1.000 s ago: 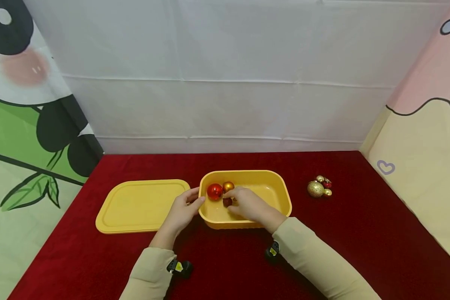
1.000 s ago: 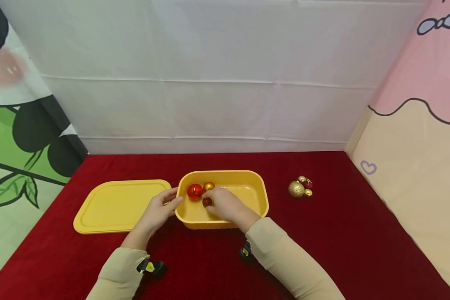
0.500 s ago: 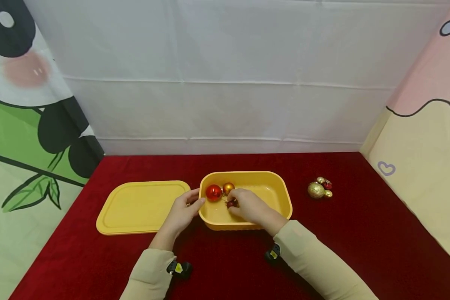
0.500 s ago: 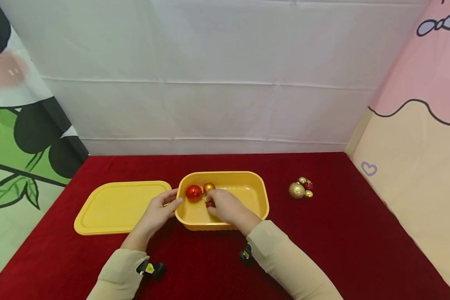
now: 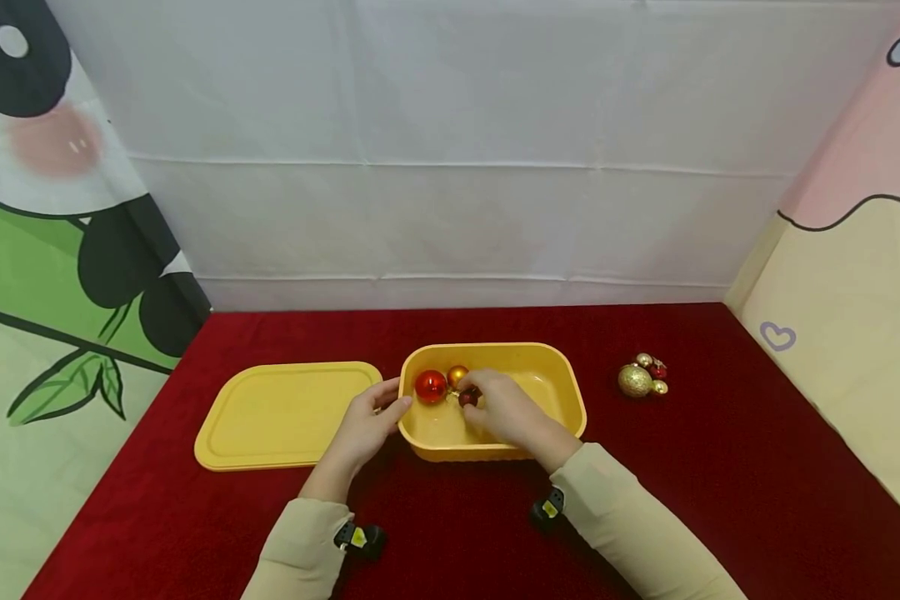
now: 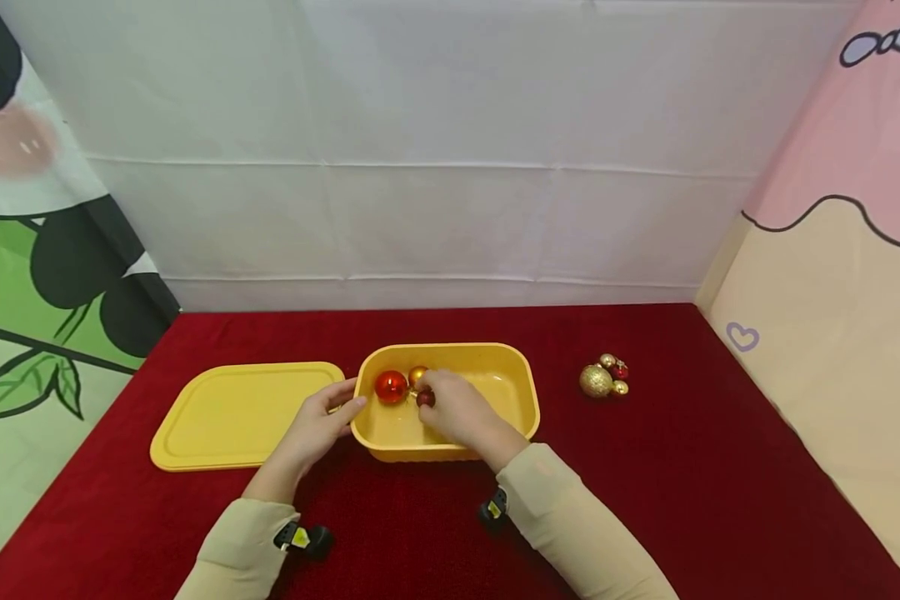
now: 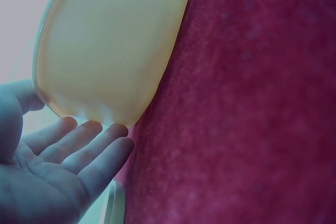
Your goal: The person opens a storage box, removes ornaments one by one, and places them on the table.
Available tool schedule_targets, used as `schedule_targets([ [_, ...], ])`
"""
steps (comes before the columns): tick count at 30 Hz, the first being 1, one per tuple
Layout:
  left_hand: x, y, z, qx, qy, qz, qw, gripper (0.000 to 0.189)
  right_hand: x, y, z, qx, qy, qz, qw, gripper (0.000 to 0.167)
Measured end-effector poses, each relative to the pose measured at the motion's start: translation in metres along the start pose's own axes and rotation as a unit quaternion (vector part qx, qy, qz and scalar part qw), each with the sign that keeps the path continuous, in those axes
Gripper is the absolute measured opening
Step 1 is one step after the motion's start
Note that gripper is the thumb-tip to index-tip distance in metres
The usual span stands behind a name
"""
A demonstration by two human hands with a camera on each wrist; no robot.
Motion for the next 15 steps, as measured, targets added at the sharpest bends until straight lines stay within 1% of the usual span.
schedule_targets([
  [4, -0.001, -0.001, 0.002, 0.004, 0.004, 0.002, 1.0000, 0.047, -0.003, 0.001, 0.002, 0.025, 0.026, 0.006, 0.9993, 0.026],
  [8, -0.002, -0.001, 0.002, 0.000, 0.005, 0.004, 1.0000, 0.047, -0.007, 0.001, 0.005, 0.043, 0.054, 0.016, 0.9975, 0.031],
  [11, -0.001, -0.001, 0.001, -0.006, 0.004, 0.006, 1.0000, 0.047, -0.010, -0.001, 0.006, 0.043, 0.075, 0.022, 0.9960, 0.033],
  [15, 0.000, 0.000, 0.000, -0.009, 0.003, 0.003, 1.0000, 0.047, -0.014, -0.002, 0.006, 0.032, 0.098, 0.030, 0.9942, 0.037],
])
Point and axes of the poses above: each hand's wrist, its own y-axis towards the middle knuckle, its own x-axis out of the palm, z = x × y, the point moved 8 cm from there along y, towards the middle knuckle, and after that the axes turned 5 degrees about z, right-handed, at the moved point
